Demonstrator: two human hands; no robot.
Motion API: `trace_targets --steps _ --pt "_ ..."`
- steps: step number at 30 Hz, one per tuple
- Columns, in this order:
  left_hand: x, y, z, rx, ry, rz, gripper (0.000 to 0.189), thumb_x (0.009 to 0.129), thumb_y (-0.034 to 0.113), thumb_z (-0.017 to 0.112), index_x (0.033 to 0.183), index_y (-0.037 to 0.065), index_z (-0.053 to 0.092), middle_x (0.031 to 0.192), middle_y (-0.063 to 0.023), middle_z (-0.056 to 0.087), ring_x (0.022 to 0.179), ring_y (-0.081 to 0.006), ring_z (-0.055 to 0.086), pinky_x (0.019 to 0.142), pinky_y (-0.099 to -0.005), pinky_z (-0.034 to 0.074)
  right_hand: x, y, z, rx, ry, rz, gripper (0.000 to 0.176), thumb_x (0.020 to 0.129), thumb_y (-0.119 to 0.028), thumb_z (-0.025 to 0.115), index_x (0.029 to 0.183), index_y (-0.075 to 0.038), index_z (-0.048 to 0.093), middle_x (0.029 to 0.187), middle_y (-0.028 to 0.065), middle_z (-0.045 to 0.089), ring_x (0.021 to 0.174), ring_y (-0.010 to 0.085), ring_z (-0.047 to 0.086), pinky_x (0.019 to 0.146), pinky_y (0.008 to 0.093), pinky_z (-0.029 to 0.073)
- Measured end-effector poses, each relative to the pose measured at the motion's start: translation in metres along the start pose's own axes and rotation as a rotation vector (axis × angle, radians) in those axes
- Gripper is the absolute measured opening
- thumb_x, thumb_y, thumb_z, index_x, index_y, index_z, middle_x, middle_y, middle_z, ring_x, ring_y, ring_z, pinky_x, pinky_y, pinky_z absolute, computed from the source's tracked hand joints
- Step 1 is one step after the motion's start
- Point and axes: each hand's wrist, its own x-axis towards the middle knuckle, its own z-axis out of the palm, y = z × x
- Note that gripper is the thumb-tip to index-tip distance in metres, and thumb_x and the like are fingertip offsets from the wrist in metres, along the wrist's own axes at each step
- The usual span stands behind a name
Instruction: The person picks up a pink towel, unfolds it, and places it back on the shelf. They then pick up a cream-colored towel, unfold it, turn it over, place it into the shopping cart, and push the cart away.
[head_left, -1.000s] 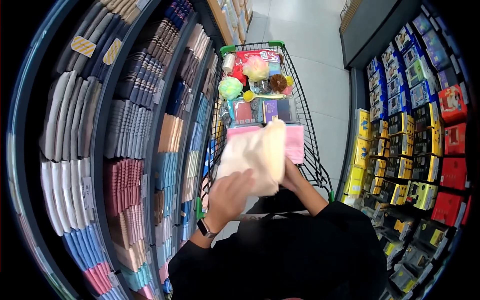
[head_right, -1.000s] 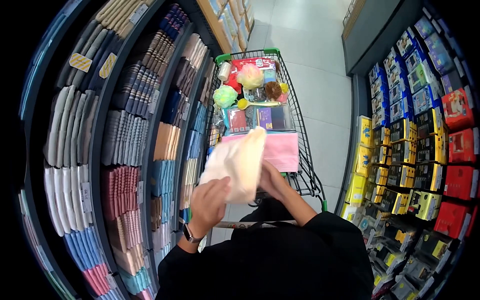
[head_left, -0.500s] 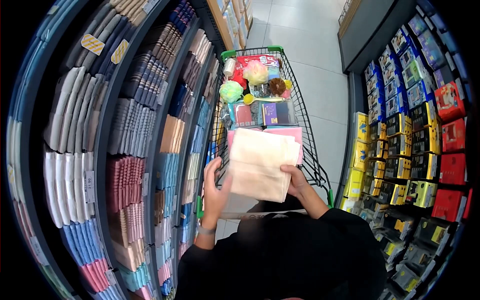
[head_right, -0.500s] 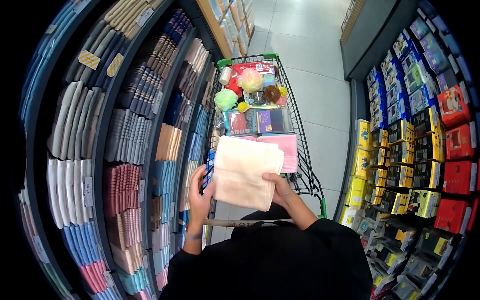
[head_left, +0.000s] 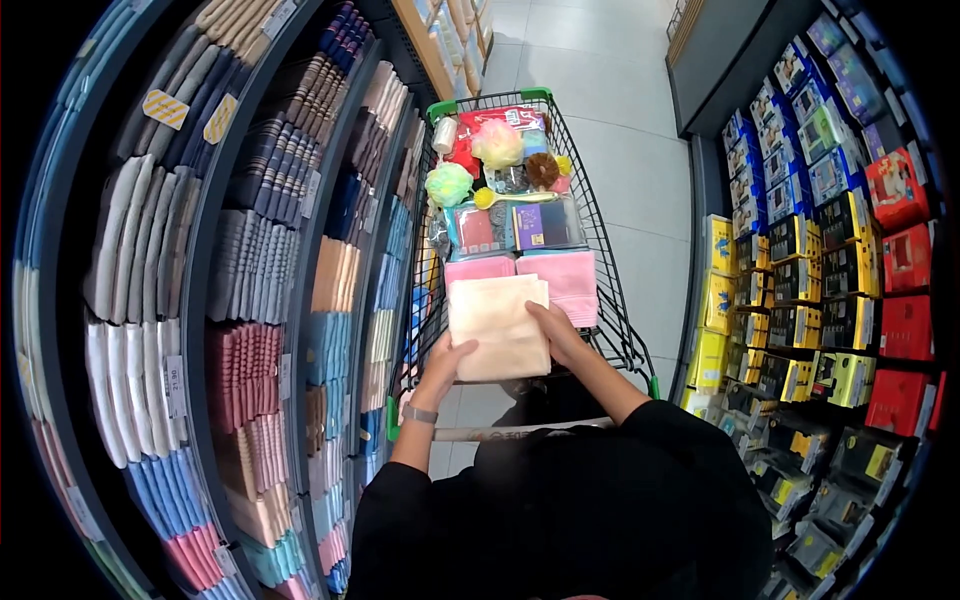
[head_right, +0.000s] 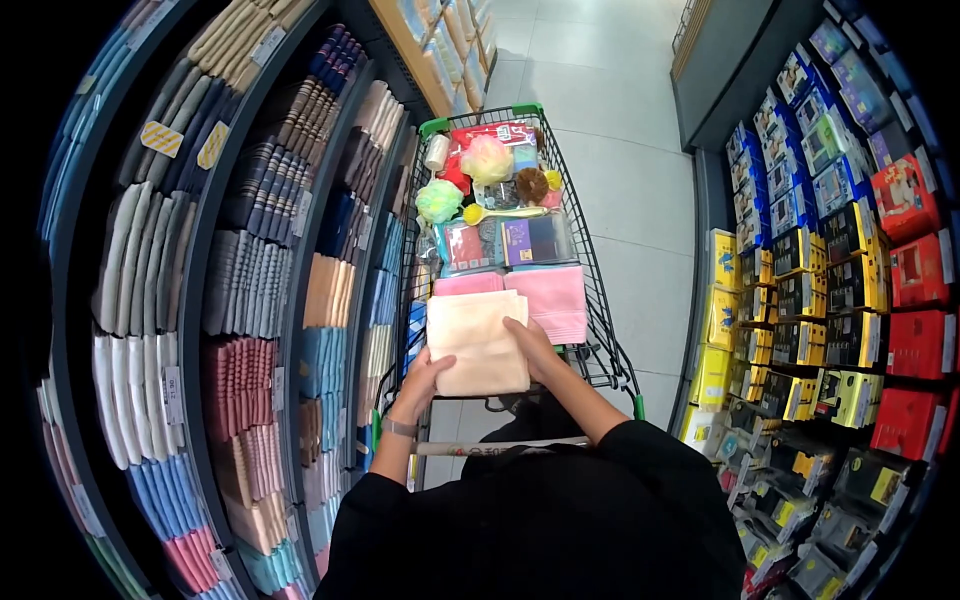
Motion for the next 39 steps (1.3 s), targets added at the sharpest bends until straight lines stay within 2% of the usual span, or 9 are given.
trace_targets --steps 5,14,23,26,29,33,36,38,39 --pt "0.050 0.002 -0.022 0.008 0.081 0.052 0.046 0.088 0.005 0.064 0.130 -0.004 0.047 0.123 -0.0168 0.060 0.110 -0.0233 0.061 0.095 -0.0327 0.049 0.051 -0.007 0.007 -0.020 0.027 -0.024 0.043 0.093 -0.014 0.054 0.132 0.003 0.046 0.120 0.0141 0.060 0.107 0.0241 0.060 0.092 0.0360 0.049" --pt "0.170 -0.132 -0.141 0.670 0.424 0.025 0.076 0.075 0.022 0.073 0.136 -0.006 0.038 0.120 -0.0236 0.059 0.111 -0.0312 0.059 0.095 -0.0366 0.047 0.177 0.110 -0.093 -1.044 0.240 -0.012 0.058 0.079 -0.025 0.065 0.125 0.008 0.051 0.102 0.0236 0.066 0.096 0.0329 0.065 0.084 0.0404 0.049" --pt "0.168 -0.102 -0.101 0.993 0.330 0.212 0.040 0.083 0.008 0.053 0.122 0.000 0.054 0.111 -0.0276 0.062 0.106 -0.0437 0.058 0.091 -0.0471 0.046 0.182 0.120 -0.092 -1.319 -0.002 -0.022 0.042 0.083 -0.031 0.058 0.106 0.004 0.057 0.095 0.0255 0.065 0.092 0.0382 0.064 0.084 0.0432 0.049" --pt "0.176 -0.109 -0.103 1.019 0.307 0.194 0.035 0.086 0.010 0.049 0.119 0.000 0.054 0.105 -0.0297 0.063 0.103 -0.0463 0.059 0.090 -0.0480 0.047 0.166 0.101 -0.084 -1.396 -0.039 0.039 0.038 0.084 -0.030 0.056 0.101 0.004 0.059 0.096 0.0250 0.066 0.092 0.0383 0.064 0.084 0.0427 0.049" --pt "0.202 -0.153 -0.151 0.805 0.165 0.264 0.046 0.087 0.016 0.045 0.130 0.000 0.047 0.121 -0.0301 0.059 0.115 -0.0432 0.055 0.098 -0.0426 0.043 0.136 0.066 -0.080 -1.384 -0.101 -0.070 0.036 0.087 -0.029 0.056 0.103 0.004 0.061 0.099 0.0230 0.066 0.094 0.0367 0.065 0.085 0.0416 0.049" --pt "0.160 -0.091 -0.116 0.617 0.406 -0.023 0.072 0.093 0.032 0.054 0.142 -0.015 0.028 0.133 -0.0307 0.051 0.126 -0.0382 0.049 0.107 -0.0374 0.036 0.078 0.005 -0.103 -1.088 -0.043 -0.268 0.032 0.093 -0.022 0.054 0.110 0.004 0.063 0.101 0.0168 0.068 0.092 0.0257 0.067 0.084 0.0352 0.051" --pt "0.137 -0.077 -0.120 0.739 0.396 0.251 0.067 0.095 0.031 0.055 0.142 -0.010 0.033 0.132 -0.0276 0.053 0.124 -0.0359 0.051 0.107 -0.0379 0.036 0.026 -0.054 -0.117 -0.952 0.134 -0.347 0.025 0.095 -0.013 0.053 0.111 0.003 0.063 0.100 0.0126 0.069 0.088 0.0183 0.067 0.081 0.0303 0.052" --pt "0.079 -0.026 -0.086 0.681 0.420 0.210 0.056 0.096 0.026 0.054 0.140 -0.006 0.040 0.132 -0.0250 0.054 0.123 -0.0351 0.052 0.106 -0.0392 0.036 -0.008 -0.083 -0.125 -0.898 0.289 -0.449 0.022 0.093 -0.010 0.053 0.108 0.003 0.064 0.101 0.0155 0.067 0.093 0.0225 0.067 0.083 0.0311 0.051" --pt "0.056 -0.015 -0.080 0.942 0.523 0.374 0.051 0.096 0.024 0.053 0.138 -0.005 0.044 0.131 -0.0248 0.054 0.122 -0.0362 0.052 0.106 -0.0400 0.037 -0.023 -0.095 -0.129 -0.890 0.290 -0.465 0.022 0.093 -0.010 0.053 0.108 0.003 0.064 0.101 0.0155 0.067 0.093 0.0225 0.067 0.083 0.0311 0.051"
